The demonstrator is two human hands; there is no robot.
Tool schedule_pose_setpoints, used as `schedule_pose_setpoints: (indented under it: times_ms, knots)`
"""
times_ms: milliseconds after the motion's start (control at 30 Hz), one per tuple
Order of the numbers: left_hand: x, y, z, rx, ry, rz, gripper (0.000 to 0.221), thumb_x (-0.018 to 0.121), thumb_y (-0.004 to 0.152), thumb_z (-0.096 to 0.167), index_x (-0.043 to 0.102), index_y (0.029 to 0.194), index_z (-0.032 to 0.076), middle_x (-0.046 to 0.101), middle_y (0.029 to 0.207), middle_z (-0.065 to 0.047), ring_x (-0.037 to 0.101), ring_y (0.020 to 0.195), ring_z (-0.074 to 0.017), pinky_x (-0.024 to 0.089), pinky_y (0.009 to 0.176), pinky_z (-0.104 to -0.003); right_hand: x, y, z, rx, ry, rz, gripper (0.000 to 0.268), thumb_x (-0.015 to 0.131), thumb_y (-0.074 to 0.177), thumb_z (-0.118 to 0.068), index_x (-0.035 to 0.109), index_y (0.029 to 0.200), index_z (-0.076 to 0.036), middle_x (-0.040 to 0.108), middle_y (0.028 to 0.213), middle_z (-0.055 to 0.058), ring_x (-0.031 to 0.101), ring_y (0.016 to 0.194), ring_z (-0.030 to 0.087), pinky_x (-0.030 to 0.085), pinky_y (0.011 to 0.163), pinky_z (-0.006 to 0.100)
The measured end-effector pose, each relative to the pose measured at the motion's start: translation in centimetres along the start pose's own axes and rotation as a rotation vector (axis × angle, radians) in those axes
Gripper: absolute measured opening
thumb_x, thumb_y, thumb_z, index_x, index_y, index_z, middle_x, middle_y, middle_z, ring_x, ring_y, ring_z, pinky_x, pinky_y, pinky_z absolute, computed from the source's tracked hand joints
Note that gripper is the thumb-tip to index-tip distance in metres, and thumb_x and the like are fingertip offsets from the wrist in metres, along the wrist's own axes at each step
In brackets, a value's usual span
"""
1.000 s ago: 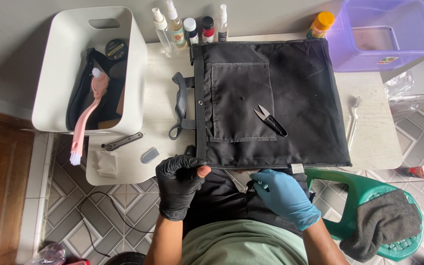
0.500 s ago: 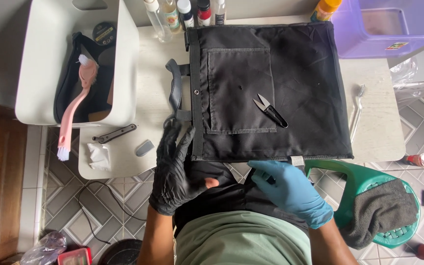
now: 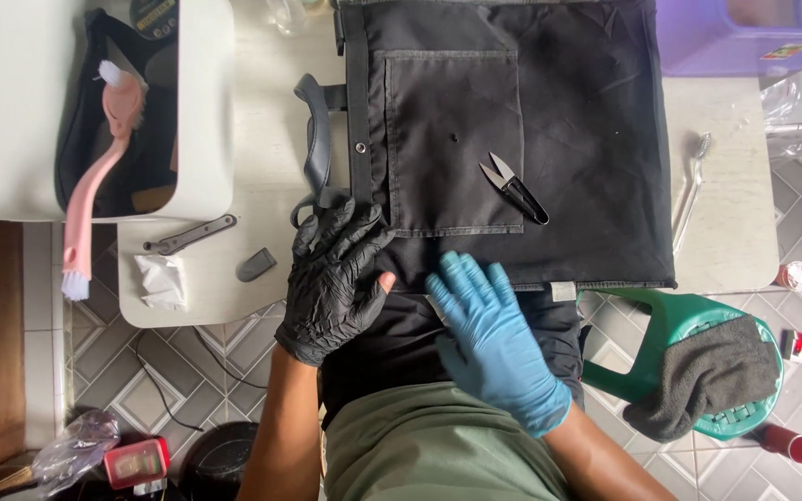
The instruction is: Trimming loose threads and inspecting a black tote bag using small scissors at a repair bench.
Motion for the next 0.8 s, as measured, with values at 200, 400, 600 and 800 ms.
schedule_pose_setpoints:
  times_ms: [200,400,600,800]
  knots:
    - [-0.9,0.3,0.2,0.028,-0.174,-0.069,0.035,0.054,0.097,0.023,0.069,0.128,0.021,0.06,0.148,0.001,0.04,0.151,-0.0317,0.022,0.123,-0.054,-0.3,-2.4,-1.9,-0.123,0.565,-0.276,0.035,0.061,0.091,-0.014,0.066,0.123,-0.002,0.072,0.105,0.014,0.065,0.081,0.036,0.05,0.074,0.045]
    - [-0.8,0.4,3.8,0.105,-0.125,-0.122,0.023,0.076,0.089,0.026,0.079,0.111,0.021,0.063,0.141,-0.005,0.048,0.141,-0.0323,0.03,0.121,-0.057,0.1,-3.7,1.6,0.043,0.544,-0.209,0.033,0.061,0.092,-0.009,0.065,0.123,0.0,0.069,0.084,0.015,0.064,0.07,0.035,0.049,0.065,0.045]
    - [0.3,0.4,4.2,0.088,-0.129,0.022,0.015,0.085,0.089,0.027,0.076,0.098,0.02,0.064,0.132,-0.007,0.057,0.128,-0.0347,0.038,0.113,-0.061,0.6,-4.7,2.9,0.132,0.522,-0.226,0.033,0.066,0.094,-0.018,0.068,0.123,-0.003,0.076,0.101,0.013,0.07,0.083,0.034,0.053,0.075,0.042]
    - [0.2,0.8,4.1,0.048,-0.191,-0.065,0.007,0.077,0.089,0.019,0.076,0.086,0.014,0.067,0.13,-0.007,0.054,0.13,-0.0367,0.034,0.116,-0.059,0.2,-3.9,3.1,0.125,0.565,-0.221,0.031,0.065,0.095,-0.017,0.069,0.122,-0.003,0.075,0.093,0.011,0.07,0.079,0.032,0.054,0.07,0.042]
Point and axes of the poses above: each hand's wrist, its own y-axis towards the middle knuckle, its own x-axis out of the palm, z = x × y, the point moved 4 cm from there along y, towards the middle knuckle
